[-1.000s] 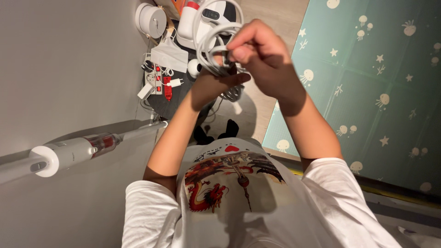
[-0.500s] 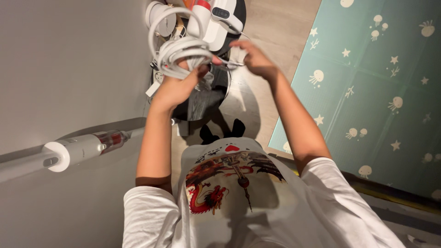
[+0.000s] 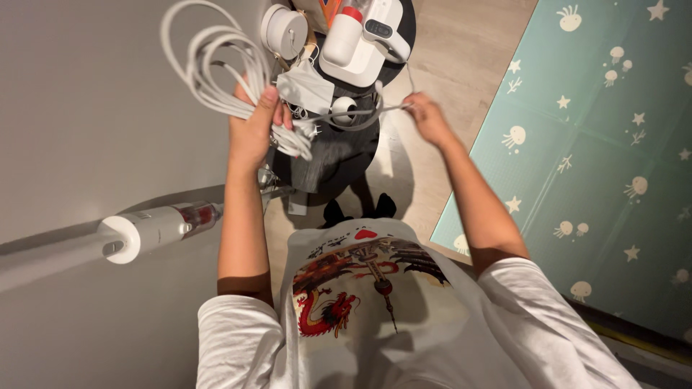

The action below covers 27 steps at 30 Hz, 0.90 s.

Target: The person adjusts a mesh screen on a crib, then coils a white power cord on a small table. Finally, they use a cordless stick vacuum to clean the floor area around the crib and a play mat.

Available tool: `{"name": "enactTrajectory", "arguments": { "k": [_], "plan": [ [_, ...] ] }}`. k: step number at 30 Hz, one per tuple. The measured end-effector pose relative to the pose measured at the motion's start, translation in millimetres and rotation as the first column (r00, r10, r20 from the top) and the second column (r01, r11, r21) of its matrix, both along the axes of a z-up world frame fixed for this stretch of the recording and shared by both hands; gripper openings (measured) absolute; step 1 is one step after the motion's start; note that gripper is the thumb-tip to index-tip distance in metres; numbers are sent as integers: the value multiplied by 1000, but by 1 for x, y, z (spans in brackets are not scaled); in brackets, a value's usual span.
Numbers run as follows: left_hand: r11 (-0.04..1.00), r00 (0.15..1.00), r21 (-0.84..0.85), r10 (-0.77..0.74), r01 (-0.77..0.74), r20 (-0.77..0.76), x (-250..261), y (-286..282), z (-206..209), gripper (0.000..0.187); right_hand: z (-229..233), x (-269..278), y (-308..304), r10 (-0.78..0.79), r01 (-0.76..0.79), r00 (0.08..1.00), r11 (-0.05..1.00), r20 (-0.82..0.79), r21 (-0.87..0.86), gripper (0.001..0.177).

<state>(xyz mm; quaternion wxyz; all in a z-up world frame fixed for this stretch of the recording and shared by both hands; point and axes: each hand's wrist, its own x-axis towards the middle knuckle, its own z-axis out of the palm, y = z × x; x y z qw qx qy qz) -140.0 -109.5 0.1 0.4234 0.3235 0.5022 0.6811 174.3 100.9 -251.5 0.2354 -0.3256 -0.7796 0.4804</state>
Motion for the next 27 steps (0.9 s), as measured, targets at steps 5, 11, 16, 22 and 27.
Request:
{"name": "enactTrajectory", "arguments": {
  "k": [5, 11, 16, 22, 27],
  "plan": [
    [966, 998, -256, -48, 34, -50, 1, 16, -43, 30, 70, 12, 19, -167, 178, 984, 942, -63, 284, 12],
    [821, 994, -570, -88, 36, -65, 40, 64, -92, 25, 80, 4, 42, -156, 156, 987, 988, 46, -1, 15],
    [861, 996, -505, -84, 67, -11, 80, 107, -135, 29, 58, -9, 83, -134, -49, 920, 893, -368, -448, 17],
    [936, 998, -350, -12, 32, 58, 117, 160, -179, 32, 61, -11, 117, -160, -175, 917, 660, -364, -730, 16],
    [924, 984, -383, 58, 10, 166, 129, 172, -167, 29, 64, 9, 137, 51, 53, 985, 824, 166, -564, 20]
  ]
}}
